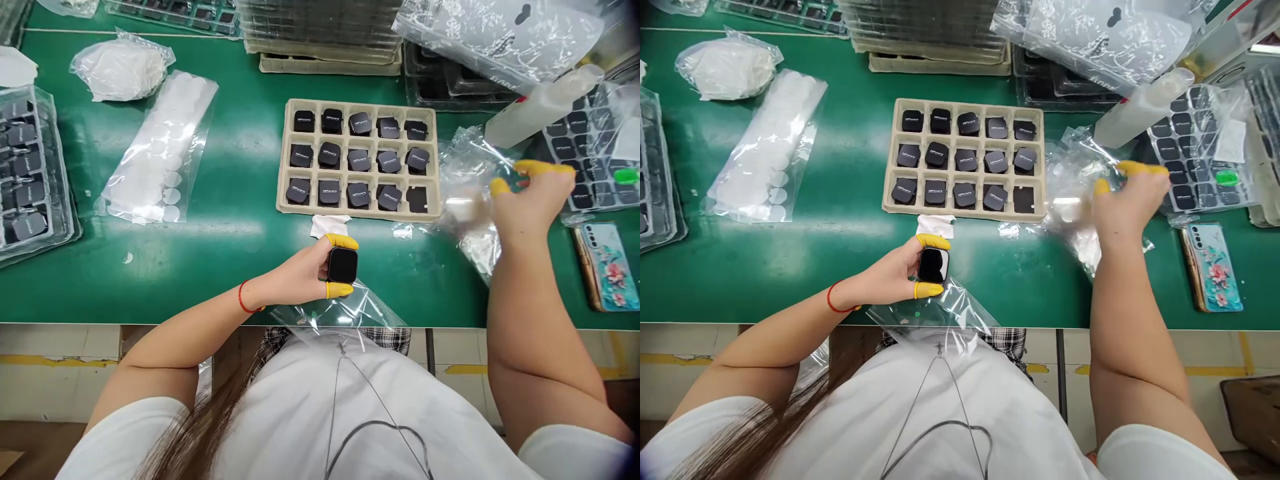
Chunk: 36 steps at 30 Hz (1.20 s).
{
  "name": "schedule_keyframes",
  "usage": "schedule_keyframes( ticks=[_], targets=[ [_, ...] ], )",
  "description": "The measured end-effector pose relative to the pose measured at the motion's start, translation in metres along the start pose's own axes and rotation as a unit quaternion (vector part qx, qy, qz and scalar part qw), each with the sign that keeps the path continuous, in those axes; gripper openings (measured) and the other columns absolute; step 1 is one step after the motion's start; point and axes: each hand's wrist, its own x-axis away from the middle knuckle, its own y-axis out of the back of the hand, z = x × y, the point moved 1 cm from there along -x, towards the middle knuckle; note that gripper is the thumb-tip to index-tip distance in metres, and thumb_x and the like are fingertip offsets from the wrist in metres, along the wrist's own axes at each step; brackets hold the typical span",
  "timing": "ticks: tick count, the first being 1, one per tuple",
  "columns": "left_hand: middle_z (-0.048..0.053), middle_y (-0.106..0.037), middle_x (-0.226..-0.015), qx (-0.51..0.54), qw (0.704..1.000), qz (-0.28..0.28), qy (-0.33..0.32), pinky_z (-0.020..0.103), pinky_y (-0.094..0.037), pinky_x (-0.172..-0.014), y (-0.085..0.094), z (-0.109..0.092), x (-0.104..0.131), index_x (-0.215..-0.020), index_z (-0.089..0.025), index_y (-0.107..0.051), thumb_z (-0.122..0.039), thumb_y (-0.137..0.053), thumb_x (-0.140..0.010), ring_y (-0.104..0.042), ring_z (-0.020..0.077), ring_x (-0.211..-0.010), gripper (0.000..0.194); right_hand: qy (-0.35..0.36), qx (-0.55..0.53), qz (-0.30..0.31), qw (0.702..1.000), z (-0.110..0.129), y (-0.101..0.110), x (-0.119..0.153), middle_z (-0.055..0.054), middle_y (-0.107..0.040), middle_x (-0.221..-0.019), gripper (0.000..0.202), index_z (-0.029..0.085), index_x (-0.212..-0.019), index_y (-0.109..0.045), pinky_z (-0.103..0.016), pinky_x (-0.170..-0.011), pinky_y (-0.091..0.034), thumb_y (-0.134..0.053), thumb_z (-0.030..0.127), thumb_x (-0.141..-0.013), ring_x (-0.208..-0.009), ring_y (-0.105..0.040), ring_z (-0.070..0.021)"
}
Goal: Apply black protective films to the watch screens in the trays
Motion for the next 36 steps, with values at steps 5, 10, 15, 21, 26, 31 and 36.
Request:
schedule_keyframes(
  ticks=[5, 10, 15, 21, 26, 31, 36],
  targets=[
    [0.003, -0.059, -0.100, 0.000, 1.000, -0.021, 0.001, 0.026, -0.054, -0.072, 0.002, -0.006, 0.001, -0.118, -0.024, -0.051, -0.023, -0.076, -0.074, -0.061, 0.0138, -0.084, 0.050, 0.282, -0.116, 0.185, 0.934, 0.135, -0.037, 0.069, -0.010, -0.068, -0.101, 0.021, 0.026, -0.104, -0.069, -0.046, -0.088, -0.047, -0.056, 0.028, -0.087, -0.101, -0.061, -0.0294],
    [0.003, -0.063, -0.094, 0.044, 0.997, -0.058, 0.008, 0.026, -0.055, -0.072, 0.016, -0.013, 0.000, -0.120, -0.021, -0.052, -0.022, -0.077, -0.074, -0.064, 0.0143, -0.081, 0.053, 0.255, -0.025, 0.361, 0.897, 0.179, -0.072, 0.094, -0.007, -0.066, -0.080, 0.013, 0.019, -0.089, -0.066, -0.032, -0.057, -0.039, -0.054, 0.021, -0.084, -0.070, -0.059, -0.0214],
    [0.004, -0.065, -0.097, 0.011, 0.989, -0.144, -0.018, 0.023, -0.055, -0.070, 0.027, -0.002, -0.005, -0.122, -0.020, -0.055, -0.025, -0.081, -0.070, -0.063, 0.0121, -0.078, 0.058, 0.264, -0.179, 0.211, 0.924, 0.164, -0.038, 0.088, -0.004, -0.066, -0.083, 0.014, 0.027, -0.091, -0.070, -0.034, -0.065, -0.045, -0.056, 0.032, -0.089, -0.074, -0.058, -0.0194],
    [0.004, -0.067, -0.095, -0.065, 0.989, -0.128, -0.040, 0.024, -0.053, -0.071, 0.026, 0.005, -0.007, -0.115, -0.018, -0.057, -0.027, -0.079, -0.071, -0.064, 0.0147, -0.082, 0.051, 0.407, -0.177, 0.165, 0.881, 0.182, -0.033, 0.101, -0.005, -0.067, -0.083, 0.024, 0.031, -0.086, -0.074, -0.037, -0.065, -0.038, -0.051, 0.032, -0.093, -0.073, -0.054, -0.0197],
    [0.004, -0.067, -0.103, -0.050, 0.987, -0.137, -0.061, 0.023, -0.053, -0.070, 0.026, 0.004, -0.005, -0.122, -0.019, -0.054, -0.027, -0.077, -0.072, -0.064, 0.0133, -0.081, 0.055, 0.424, -0.182, 0.157, 0.873, 0.182, -0.036, 0.108, -0.004, -0.066, -0.083, 0.022, 0.030, -0.089, -0.072, -0.036, -0.067, -0.038, -0.051, 0.029, -0.094, -0.075, -0.053, -0.0186],
    [0.003, -0.068, -0.096, -0.102, 0.985, -0.134, -0.048, 0.023, -0.052, -0.070, 0.023, 0.006, -0.008, -0.116, -0.019, -0.058, -0.027, -0.078, -0.072, -0.063, 0.0135, -0.080, 0.049, 0.408, -0.159, 0.142, 0.887, 0.179, -0.044, 0.104, -0.005, -0.067, -0.084, 0.022, 0.029, -0.091, -0.070, -0.037, -0.068, -0.038, -0.049, 0.028, -0.094, -0.077, -0.054, -0.0204],
    [0.003, -0.065, -0.101, -0.041, 0.982, -0.171, -0.063, 0.022, -0.055, -0.068, 0.021, 0.007, -0.008, -0.122, -0.022, -0.054, -0.033, -0.079, -0.074, -0.065, 0.0120, -0.078, 0.056, 0.247, -0.143, 0.198, 0.938, 0.168, -0.045, 0.079, -0.008, -0.068, -0.093, 0.024, 0.023, -0.110, -0.065, -0.041, -0.080, -0.044, -0.050, 0.030, -0.093, -0.089, -0.058, -0.0254]
  ],
)
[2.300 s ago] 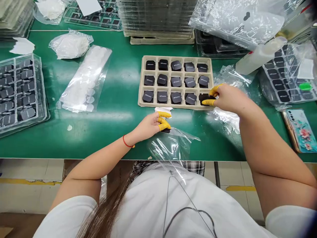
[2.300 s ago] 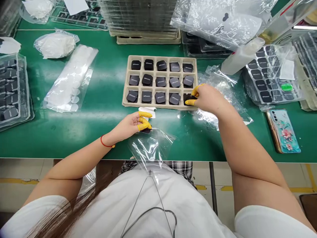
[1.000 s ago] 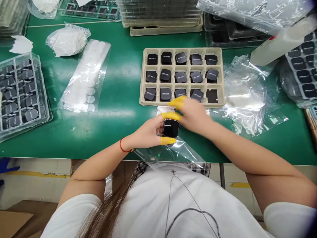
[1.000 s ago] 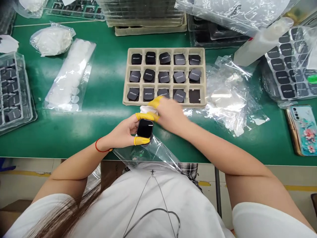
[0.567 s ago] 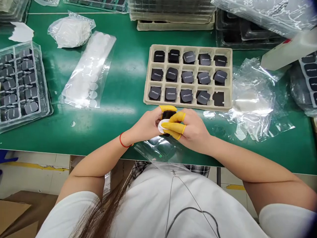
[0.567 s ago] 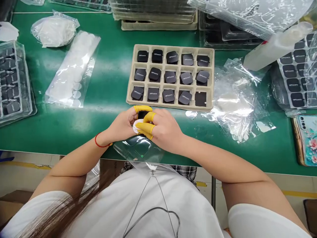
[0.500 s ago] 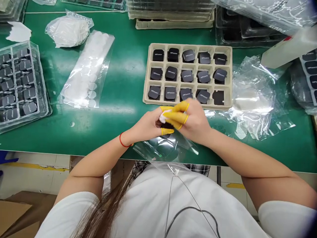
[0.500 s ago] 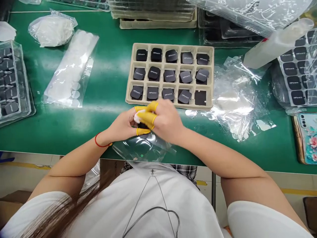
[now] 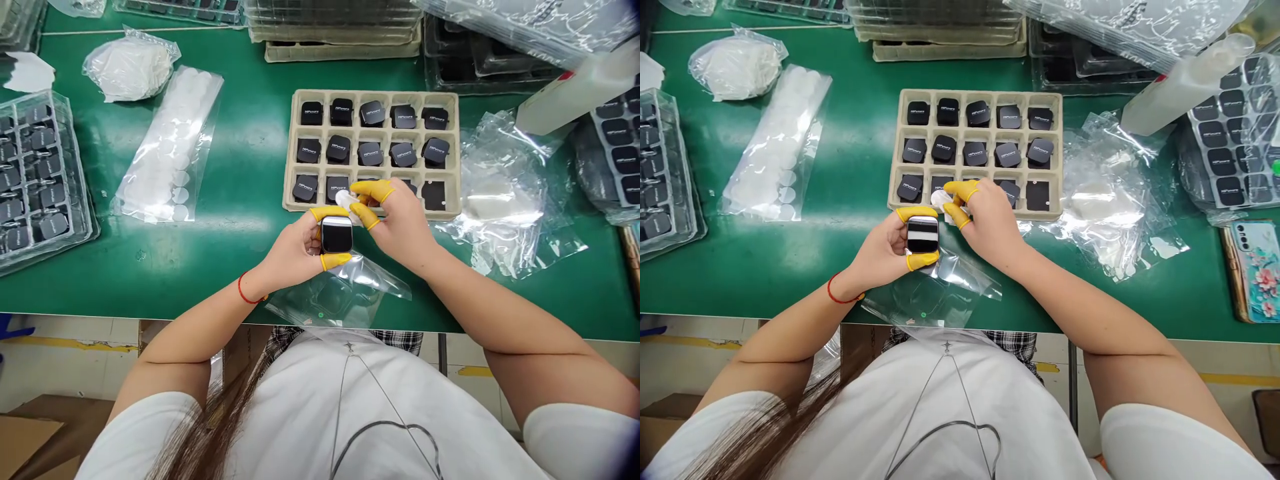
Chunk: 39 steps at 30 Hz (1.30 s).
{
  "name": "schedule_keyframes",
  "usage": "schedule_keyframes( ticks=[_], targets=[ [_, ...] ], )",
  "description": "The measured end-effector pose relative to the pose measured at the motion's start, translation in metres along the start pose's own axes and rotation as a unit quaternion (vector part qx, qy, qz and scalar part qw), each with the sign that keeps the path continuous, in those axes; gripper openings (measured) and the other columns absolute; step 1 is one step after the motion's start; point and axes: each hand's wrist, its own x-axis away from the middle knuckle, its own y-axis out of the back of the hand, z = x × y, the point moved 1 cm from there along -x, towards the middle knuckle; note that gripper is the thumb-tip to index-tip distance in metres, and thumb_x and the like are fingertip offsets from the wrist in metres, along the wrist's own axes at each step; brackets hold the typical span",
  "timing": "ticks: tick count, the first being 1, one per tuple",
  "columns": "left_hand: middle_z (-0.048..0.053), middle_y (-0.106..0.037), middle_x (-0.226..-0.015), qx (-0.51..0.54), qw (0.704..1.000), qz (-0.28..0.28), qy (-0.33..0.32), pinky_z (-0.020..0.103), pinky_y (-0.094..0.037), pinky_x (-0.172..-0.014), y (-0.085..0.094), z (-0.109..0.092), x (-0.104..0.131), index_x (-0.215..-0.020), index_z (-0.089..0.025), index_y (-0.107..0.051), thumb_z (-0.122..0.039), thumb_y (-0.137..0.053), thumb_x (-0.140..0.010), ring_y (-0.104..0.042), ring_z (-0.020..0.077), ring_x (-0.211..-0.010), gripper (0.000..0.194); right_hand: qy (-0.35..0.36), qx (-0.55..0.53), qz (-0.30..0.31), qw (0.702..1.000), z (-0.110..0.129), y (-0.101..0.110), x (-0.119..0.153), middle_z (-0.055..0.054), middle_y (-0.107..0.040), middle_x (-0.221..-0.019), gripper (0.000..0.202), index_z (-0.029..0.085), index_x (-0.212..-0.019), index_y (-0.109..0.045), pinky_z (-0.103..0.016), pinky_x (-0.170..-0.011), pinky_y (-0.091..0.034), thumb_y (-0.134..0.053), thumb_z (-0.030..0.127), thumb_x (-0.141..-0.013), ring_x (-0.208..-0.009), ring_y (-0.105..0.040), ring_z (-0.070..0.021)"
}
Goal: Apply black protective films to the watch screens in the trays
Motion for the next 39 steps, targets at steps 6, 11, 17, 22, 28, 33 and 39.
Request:
schedule_keyframes(
  ticks=[6, 11, 17, 22, 28, 33, 39],
  targets=[
    [0.008, -0.056, -0.132, -0.062, 0.980, -0.094, -0.163, 0.034, -0.058, -0.092, 0.002, 0.009, -0.001, -0.130, -0.026, -0.043, -0.032, -0.075, -0.078, -0.064, 0.0235, -0.116, 0.061, -0.045, -0.057, 0.123, 0.990, 0.016, 0.000, 0.012, -0.010, -0.069, -0.094, 0.022, 0.017, -0.100, -0.066, -0.036, -0.072, -0.047, -0.052, 0.030, -0.091, -0.088, -0.062, -0.0250],
    [0.009, -0.055, -0.133, 0.028, 0.987, -0.095, -0.127, 0.035, -0.057, -0.093, 0.002, 0.001, -0.001, -0.126, -0.026, -0.042, -0.037, -0.075, -0.078, -0.058, 0.0268, -0.126, 0.059, 0.022, -0.079, 0.013, 0.997, 0.015, -0.019, 0.018, -0.007, -0.069, -0.096, 0.017, 0.021, -0.102, -0.068, -0.036, -0.076, -0.047, -0.058, 0.026, -0.090, -0.088, -0.061, -0.0211],
    [0.008, -0.061, -0.118, 0.152, 0.980, -0.110, 0.065, 0.036, -0.059, -0.088, 0.011, -0.003, -0.009, -0.120, -0.022, -0.044, -0.040, -0.073, -0.079, -0.066, 0.0253, -0.112, 0.054, 0.184, -0.091, -0.118, 0.972, 0.023, -0.009, 0.024, 0.000, -0.069, -0.093, 0.008, 0.031, -0.087, -0.070, -0.047, -0.101, -0.039, -0.066, 0.025, -0.087, -0.097, -0.061, -0.0193],
    [0.005, -0.065, -0.111, 0.090, 0.994, -0.056, 0.038, 0.031, -0.059, -0.085, 0.006, 0.003, -0.009, -0.120, -0.022, -0.048, -0.031, -0.083, -0.069, -0.068, 0.0207, -0.101, 0.063, -0.037, -0.282, -0.044, 0.958, 0.025, 0.017, 0.014, 0.000, -0.070, -0.084, 0.004, 0.027, -0.085, -0.072, -0.043, -0.088, -0.051, -0.068, 0.026, -0.083, -0.082, -0.064, -0.0176],
    [0.002, -0.064, -0.117, 0.010, 1.000, -0.009, 0.009, 0.023, -0.058, -0.081, -0.004, 0.006, 0.001, -0.124, -0.026, -0.051, -0.025, -0.075, -0.077, -0.068, 0.0126, -0.091, 0.053, -0.236, -0.422, 0.096, 0.870, 0.015, 0.009, 0.006, -0.002, -0.072, -0.085, 0.010, 0.021, -0.081, -0.073, -0.036, -0.079, -0.056, -0.074, 0.030, -0.075, -0.080, -0.066, -0.0169],
    [0.002, -0.066, -0.113, -0.032, 0.999, -0.008, 0.004, 0.019, -0.057, -0.075, -0.004, 0.005, 0.001, -0.124, -0.023, -0.051, -0.023, -0.071, -0.079, -0.068, 0.0097, -0.084, 0.049, -0.242, -0.425, 0.103, 0.866, 0.015, 0.004, 0.009, -0.001, -0.073, -0.087, 0.011, 0.022, -0.083, -0.074, -0.036, -0.084, -0.055, -0.074, 0.031, -0.076, -0.083, -0.067, -0.0164],
    [0.003, -0.066, -0.115, -0.037, 0.999, -0.010, -0.003, 0.018, -0.057, -0.074, -0.004, 0.006, 0.001, -0.124, -0.022, -0.050, -0.023, -0.072, -0.079, -0.069, 0.0104, -0.087, 0.050, -0.239, -0.411, 0.101, 0.874, 0.015, 0.007, 0.010, -0.001, -0.073, -0.088, 0.010, 0.022, -0.083, -0.074, -0.037, -0.085, -0.054, -0.073, 0.030, -0.077, -0.084, -0.066, -0.0170]
  ],
)
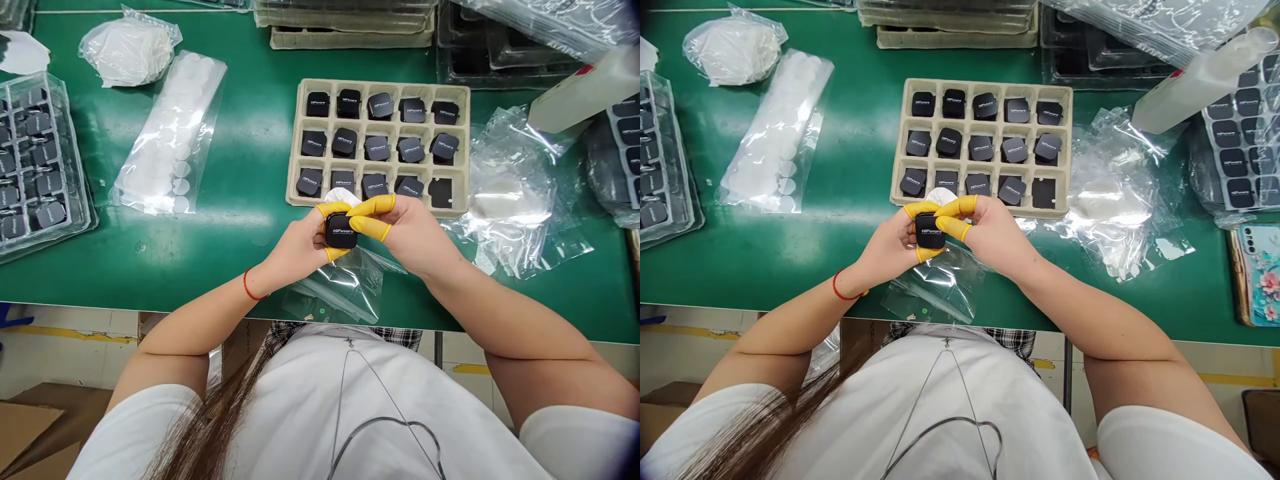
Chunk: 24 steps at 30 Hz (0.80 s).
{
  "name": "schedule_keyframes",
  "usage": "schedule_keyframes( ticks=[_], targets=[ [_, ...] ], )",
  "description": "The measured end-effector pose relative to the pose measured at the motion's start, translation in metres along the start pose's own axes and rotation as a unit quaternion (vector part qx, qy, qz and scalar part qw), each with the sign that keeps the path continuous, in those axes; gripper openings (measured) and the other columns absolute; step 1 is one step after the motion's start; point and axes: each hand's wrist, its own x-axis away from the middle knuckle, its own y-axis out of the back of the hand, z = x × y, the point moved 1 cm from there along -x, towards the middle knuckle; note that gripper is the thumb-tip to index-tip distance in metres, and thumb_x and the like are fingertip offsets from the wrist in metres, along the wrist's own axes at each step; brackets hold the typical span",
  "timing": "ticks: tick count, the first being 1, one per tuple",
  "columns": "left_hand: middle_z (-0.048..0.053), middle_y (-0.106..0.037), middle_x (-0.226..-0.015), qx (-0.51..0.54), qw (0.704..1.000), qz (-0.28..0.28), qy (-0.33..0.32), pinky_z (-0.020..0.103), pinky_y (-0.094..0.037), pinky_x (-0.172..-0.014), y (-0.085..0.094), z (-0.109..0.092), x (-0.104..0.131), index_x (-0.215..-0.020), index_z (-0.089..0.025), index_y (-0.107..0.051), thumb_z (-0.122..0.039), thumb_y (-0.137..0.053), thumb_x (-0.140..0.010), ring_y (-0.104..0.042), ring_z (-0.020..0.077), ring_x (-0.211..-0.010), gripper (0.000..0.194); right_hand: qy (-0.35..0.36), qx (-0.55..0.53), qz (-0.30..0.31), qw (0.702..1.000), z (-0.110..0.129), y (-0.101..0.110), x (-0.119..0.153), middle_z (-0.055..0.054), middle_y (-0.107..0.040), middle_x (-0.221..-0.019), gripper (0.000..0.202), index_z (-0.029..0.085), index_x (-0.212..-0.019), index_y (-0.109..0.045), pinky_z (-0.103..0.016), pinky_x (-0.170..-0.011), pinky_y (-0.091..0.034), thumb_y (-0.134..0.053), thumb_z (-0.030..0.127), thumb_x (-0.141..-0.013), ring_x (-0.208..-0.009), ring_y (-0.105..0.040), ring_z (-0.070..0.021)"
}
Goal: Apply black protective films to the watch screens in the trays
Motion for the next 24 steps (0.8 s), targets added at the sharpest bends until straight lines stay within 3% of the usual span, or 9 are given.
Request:
schedule_keyframes(
  ticks=[5, 8, 10, 12, 14, 17, 21, 24],
  targets=[
    [0.001, -0.067, -0.112, 0.011, 1.000, 0.004, 0.001, 0.019, -0.057, -0.076, 0.000, 0.002, 0.000, -0.125, -0.023, -0.050, -0.020, -0.072, -0.078, -0.069, 0.0097, -0.085, 0.051, 0.009, 0.022, 0.006, 1.000, 0.001, -0.001, 0.000, -0.001, -0.072, -0.089, 0.010, 0.022, -0.085, -0.073, -0.036, -0.083, -0.053, -0.070, 0.030, -0.079, -0.084, -0.066, -0.0173],
    [0.001, -0.067, -0.106, 0.014, 1.000, 0.001, 0.021, 0.021, -0.058, -0.075, 0.000, 0.002, 0.000, -0.125, -0.023, -0.050, -0.021, -0.073, -0.077, -0.068, 0.0106, -0.082, 0.054, 0.063, 0.107, -0.012, 0.992, 0.000, -0.002, 0.002, -0.003, -0.072, -0.089, 0.011, 0.022, -0.086, -0.072, -0.039, -0.083, -0.051, -0.067, 0.030, -0.081, -0.084, -0.064, -0.0189],
    [0.002, -0.067, -0.108, 0.022, 0.999, -0.004, 0.032, 0.022, -0.058, -0.075, 0.000, 0.001, 0.000, -0.125, -0.023, -0.051, -0.022, -0.074, -0.076, -0.068, 0.0116, -0.082, 0.054, 0.147, 0.212, -0.058, 0.964, -0.001, -0.003, 0.003, -0.005, -0.071, -0.091, 0.016, 0.021, -0.091, -0.073, -0.045, -0.088, -0.048, -0.067, 0.033, -0.082, -0.089, -0.063, -0.0228],
    [0.004, -0.066, -0.112, 0.035, 0.999, 0.000, 0.035, 0.021, -0.057, -0.075, 0.000, 0.000, 0.001, -0.126, -0.024, -0.052, -0.023, -0.075, -0.076, -0.068, 0.0126, -0.085, 0.055, 0.218, 0.304, -0.093, 0.923, -0.005, -0.004, 0.004, -0.009, -0.070, -0.098, 0.033, 0.020, -0.104, -0.071, -0.051, -0.091, -0.045, -0.071, 0.041, -0.078, -0.096, -0.061, -0.0280],
    [0.004, -0.066, -0.112, 0.039, 0.999, 0.022, 0.030, 0.021, -0.057, -0.073, 0.000, 0.000, 0.002, -0.125, -0.024, -0.054, -0.024, -0.075, -0.075, -0.067, 0.0132, -0.086, 0.054, 0.245, 0.333, -0.066, 0.908, -0.009, -0.007, 0.003, -0.012, -0.069, -0.105, 0.052, 0.018, -0.115, -0.067, -0.049, -0.088, -0.047, -0.074, 0.050, -0.075, -0.098, -0.061, -0.0297],
    [0.002, -0.068, -0.101, 0.029, 0.998, 0.056, 0.026, 0.023, -0.057, -0.072, -0.001, 0.000, 0.003, -0.122, -0.024, -0.058, -0.025, -0.075, -0.076, -0.066, 0.0131, -0.081, 0.049, 0.241, 0.281, 0.004, 0.929, -0.014, -0.013, 0.003, -0.007, -0.071, -0.105, 0.039, 0.021, -0.112, -0.068, -0.039, -0.080, -0.051, -0.065, 0.049, -0.085, -0.093, -0.064, -0.0238],
    [0.001, -0.068, -0.100, 0.041, 0.998, 0.046, 0.025, 0.024, -0.058, -0.073, -0.004, -0.002, 0.004, -0.124, -0.025, -0.057, -0.024, -0.077, -0.074, -0.067, 0.0125, -0.080, 0.054, 0.204, 0.203, -0.028, 0.957, -0.011, -0.017, 0.009, -0.004, -0.072, -0.104, 0.033, 0.023, -0.113, -0.068, -0.035, -0.083, -0.051, -0.048, 0.043, -0.096, -0.095, -0.066, -0.0196],
    [0.001, -0.071, -0.095, 0.048, 0.997, 0.050, 0.029, 0.023, -0.058, -0.072, -0.002, -0.012, 0.005, -0.132, -0.025, -0.050, -0.024, -0.076, -0.077, -0.070, 0.0130, -0.079, 0.061, 0.204, 0.182, -0.056, 0.960, -0.006, -0.001, 0.010, -0.004, -0.072, -0.100, 0.031, 0.022, -0.113, -0.067, -0.035, -0.083, -0.052, -0.058, 0.042, -0.091, -0.090, -0.066, -0.0186]
  ],
)
